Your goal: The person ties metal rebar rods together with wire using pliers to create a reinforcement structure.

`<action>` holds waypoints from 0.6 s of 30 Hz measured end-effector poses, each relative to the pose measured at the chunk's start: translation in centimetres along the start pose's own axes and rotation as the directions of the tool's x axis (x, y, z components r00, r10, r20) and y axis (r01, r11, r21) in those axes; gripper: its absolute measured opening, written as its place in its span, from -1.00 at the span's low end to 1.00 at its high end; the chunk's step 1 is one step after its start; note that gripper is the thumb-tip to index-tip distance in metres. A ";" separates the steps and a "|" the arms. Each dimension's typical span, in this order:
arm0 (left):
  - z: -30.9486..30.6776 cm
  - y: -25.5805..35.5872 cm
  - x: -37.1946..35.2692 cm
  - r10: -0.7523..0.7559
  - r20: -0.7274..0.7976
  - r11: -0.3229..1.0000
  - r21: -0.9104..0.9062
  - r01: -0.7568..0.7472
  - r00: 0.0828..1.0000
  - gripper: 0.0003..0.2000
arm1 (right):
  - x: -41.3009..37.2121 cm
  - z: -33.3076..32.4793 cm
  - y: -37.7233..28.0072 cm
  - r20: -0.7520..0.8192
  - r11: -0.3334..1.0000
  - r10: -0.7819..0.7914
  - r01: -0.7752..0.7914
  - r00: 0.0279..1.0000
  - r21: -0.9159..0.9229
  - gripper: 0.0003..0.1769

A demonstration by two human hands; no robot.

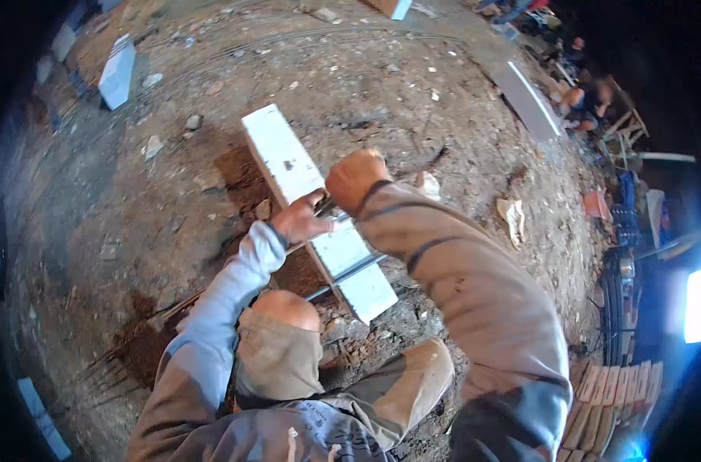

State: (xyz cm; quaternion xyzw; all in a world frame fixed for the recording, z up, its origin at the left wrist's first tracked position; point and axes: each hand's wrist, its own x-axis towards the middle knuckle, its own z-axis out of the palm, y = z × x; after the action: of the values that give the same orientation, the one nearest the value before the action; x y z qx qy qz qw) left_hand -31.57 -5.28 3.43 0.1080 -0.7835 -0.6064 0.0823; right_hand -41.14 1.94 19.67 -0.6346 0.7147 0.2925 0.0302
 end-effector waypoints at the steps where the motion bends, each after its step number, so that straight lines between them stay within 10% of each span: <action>1: 1.4 0.1 -0.5 0.130 -0.122 0.979 0.174 -0.108 0.984 -0.34 | 0.4 0.6 0.1 0.085 0.992 0.089 -0.097 0.992 0.087 -0.84; 3: 2.2 4.3 -1.5 0.191 -0.324 0.978 0.140 -0.153 0.926 -0.34 | 4.6 2.2 1.6 0.481 0.968 0.092 -0.191 0.872 0.160 -0.71; 4: 2.6 4.9 -1.2 0.153 -0.353 0.981 0.165 -0.100 0.923 -0.35 | 0.8 1.6 1.6 0.039 0.980 -0.192 0.189 0.981 0.059 -0.83; 11: 3.1 3.5 0.6 0.134 -0.356 0.981 0.182 -0.073 0.925 -0.40 | 3.1 1.9 0.7 0.349 0.976 -0.032 -0.046 0.937 0.214 -0.70; 13: 2.5 3.8 1.3 0.168 -0.354 0.971 0.220 -0.093 0.920 -0.40 | -0.3 1.8 -0.8 -0.208 0.967 -0.016 -0.037 0.978 -0.252 -0.73; 14: 1.9 4.4 1.8 0.134 -0.353 0.982 0.176 -0.075 0.926 -0.40 | -1.5 3.1 0.3 -0.492 0.883 -0.229 -0.034 0.840 -0.469 -0.72; 18: 1.7 1.6 2.7 0.146 -0.269 0.987 0.102 -0.122 0.952 -0.40 | -2.2 4.6 2.3 -0.576 0.867 -0.259 -0.075 0.776 -0.492 -0.76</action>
State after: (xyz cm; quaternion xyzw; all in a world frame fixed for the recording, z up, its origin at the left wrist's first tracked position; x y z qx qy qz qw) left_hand -34.74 -4.04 4.56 0.1414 -0.7947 -0.5448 0.2271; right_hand -44.32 6.06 17.61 -0.7168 0.5528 0.2343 -0.3547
